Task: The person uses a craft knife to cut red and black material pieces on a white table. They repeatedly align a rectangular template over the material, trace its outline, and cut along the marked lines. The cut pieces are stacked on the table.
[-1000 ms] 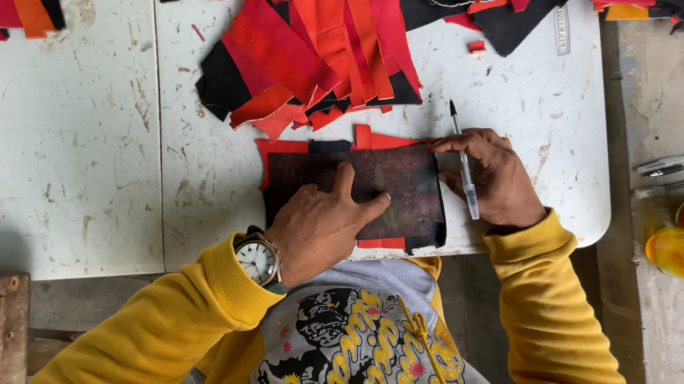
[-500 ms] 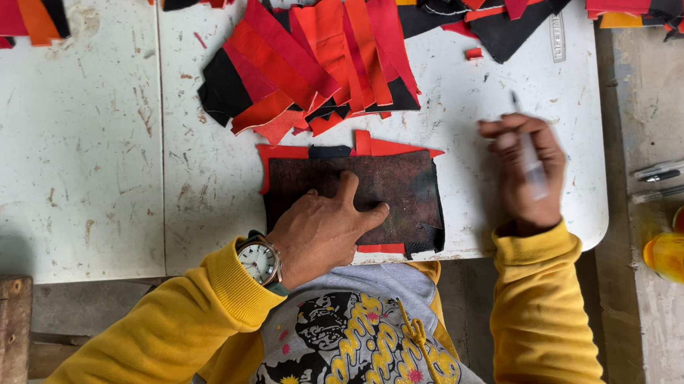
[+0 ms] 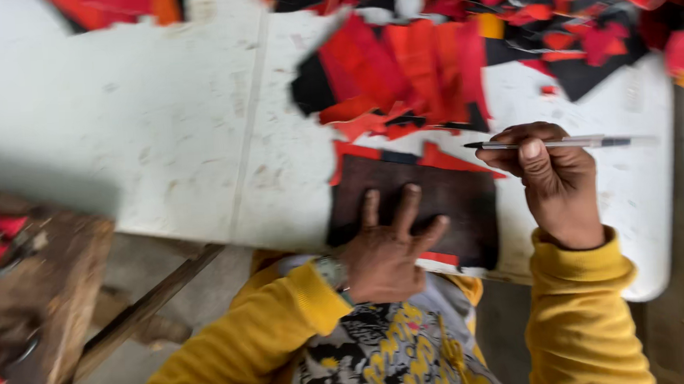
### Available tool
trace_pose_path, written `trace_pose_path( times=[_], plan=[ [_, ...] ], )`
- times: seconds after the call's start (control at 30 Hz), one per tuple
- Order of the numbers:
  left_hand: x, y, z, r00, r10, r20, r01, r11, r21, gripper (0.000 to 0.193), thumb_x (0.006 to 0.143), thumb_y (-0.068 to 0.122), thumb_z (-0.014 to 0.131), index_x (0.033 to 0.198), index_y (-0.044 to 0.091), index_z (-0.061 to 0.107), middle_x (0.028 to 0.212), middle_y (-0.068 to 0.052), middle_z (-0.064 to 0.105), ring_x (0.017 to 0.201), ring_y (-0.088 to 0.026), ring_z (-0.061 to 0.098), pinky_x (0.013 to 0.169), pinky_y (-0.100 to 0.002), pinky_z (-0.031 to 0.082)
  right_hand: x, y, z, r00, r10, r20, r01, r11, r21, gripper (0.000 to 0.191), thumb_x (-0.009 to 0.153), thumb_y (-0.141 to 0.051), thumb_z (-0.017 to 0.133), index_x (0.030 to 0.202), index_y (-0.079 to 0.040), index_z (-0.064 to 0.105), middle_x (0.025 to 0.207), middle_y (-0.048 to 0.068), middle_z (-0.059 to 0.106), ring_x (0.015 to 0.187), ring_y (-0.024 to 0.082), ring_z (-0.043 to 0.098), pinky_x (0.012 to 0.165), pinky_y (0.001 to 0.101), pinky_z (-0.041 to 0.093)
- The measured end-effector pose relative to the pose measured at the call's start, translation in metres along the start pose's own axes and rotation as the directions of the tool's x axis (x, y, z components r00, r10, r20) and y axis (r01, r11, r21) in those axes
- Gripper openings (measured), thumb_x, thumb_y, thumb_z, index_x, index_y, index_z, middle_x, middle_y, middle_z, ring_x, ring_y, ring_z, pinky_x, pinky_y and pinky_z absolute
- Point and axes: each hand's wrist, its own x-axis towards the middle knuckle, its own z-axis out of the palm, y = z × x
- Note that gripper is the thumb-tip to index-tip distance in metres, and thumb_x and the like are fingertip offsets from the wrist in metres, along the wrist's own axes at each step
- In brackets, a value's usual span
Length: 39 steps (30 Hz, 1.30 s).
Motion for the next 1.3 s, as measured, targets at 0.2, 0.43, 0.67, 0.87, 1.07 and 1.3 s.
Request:
trace_pose_path(
  times=[0.2, 0.43, 0.67, 0.87, 1.07, 1.3],
  plan=[
    [-0.015, -0.004, 0.035, 0.985, -0.153, -0.074, 0.144, 0.982, -0.123, 0.070, 0.072, 0.045, 0.066, 0.136, 0.018, 0.060, 0.151, -0.033, 0.037, 0.125, -0.040, 0.057, 0.114, -0.084, 0.008, 0.036, -0.002, 0.118, 0.837, 0.342, 0.427, -0.220, 0.925, -0.309, 0.012, 0.096, -0.005, 0.063, 0.107, 0.001, 0.064, 0.094, 0.012, 0.074, 0.082, 0.017, 0.073, 0.072, 0.0297, 0.056],
    [-0.017, -0.003, 0.068, 0.913, -0.303, -0.272, 0.246, 0.943, -0.224, 0.071, 0.061, 0.054, 0.077, 0.109, 0.002, 0.074, 0.108, -0.021, 0.071, 0.105, -0.036, 0.068, 0.097, -0.049, 0.047, 0.043, 0.008, 0.169, 0.736, 0.287, 0.613, 0.155, 0.811, -0.565, 0.010, 0.091, -0.008, 0.071, 0.099, -0.002, 0.071, 0.082, 0.012, 0.075, 0.070, 0.018, 0.070, 0.067, 0.0315, 0.055],
    [-0.024, -0.009, 0.051, 0.960, -0.278, -0.011, 0.268, 0.935, -0.233, 0.056, 0.071, 0.056, 0.075, 0.100, 0.007, 0.076, 0.100, -0.018, 0.072, 0.096, -0.034, 0.068, 0.100, -0.055, 0.044, 0.047, 0.007, 0.181, 0.766, 0.316, 0.560, 0.194, 0.718, -0.669, 0.014, 0.088, -0.014, 0.072, 0.098, -0.003, 0.073, 0.078, 0.014, 0.074, 0.065, 0.024, 0.072, 0.064, 0.0344, 0.055],
    [-0.023, -0.007, 0.034, 0.973, -0.227, -0.036, 0.218, 0.961, -0.167, 0.056, 0.074, 0.057, 0.073, 0.101, 0.009, 0.077, 0.098, -0.015, 0.074, 0.102, -0.032, 0.070, 0.110, -0.056, 0.031, 0.051, 0.004, 0.181, 0.755, 0.171, 0.633, 0.307, 0.761, -0.571, 0.008, 0.088, -0.010, 0.071, 0.092, -0.003, 0.070, 0.078, 0.012, 0.073, 0.070, 0.025, 0.072, 0.066, 0.0347, 0.055],
    [-0.023, -0.011, 0.018, 0.979, -0.198, -0.047, 0.184, 0.960, -0.209, 0.053, 0.071, 0.054, 0.067, 0.112, 0.020, 0.074, 0.100, -0.012, 0.070, 0.101, -0.030, 0.066, 0.121, -0.072, 0.017, 0.050, 0.007, 0.177, 0.758, 0.055, 0.650, 0.369, 0.785, -0.497, 0.009, 0.089, -0.003, 0.063, 0.097, 0.000, 0.066, 0.087, 0.012, 0.072, 0.078, 0.024, 0.074, 0.070, 0.0322, 0.059],
    [-0.012, -0.012, 0.012, 0.994, -0.105, -0.040, 0.102, 0.992, -0.069, 0.084, 0.073, 0.063, 0.062, 0.145, 0.022, 0.047, 0.157, -0.015, 0.030, 0.149, -0.033, 0.016, 0.102, -0.086, 0.010, 0.079, 0.015, 0.166, 0.878, 0.124, 0.461, 0.221, 0.750, -0.623, 0.007, 0.093, -0.005, 0.072, 0.097, -0.001, 0.068, 0.085, 0.011, 0.070, 0.073, 0.021, 0.068, 0.069, 0.0324, 0.054]
  ],
)
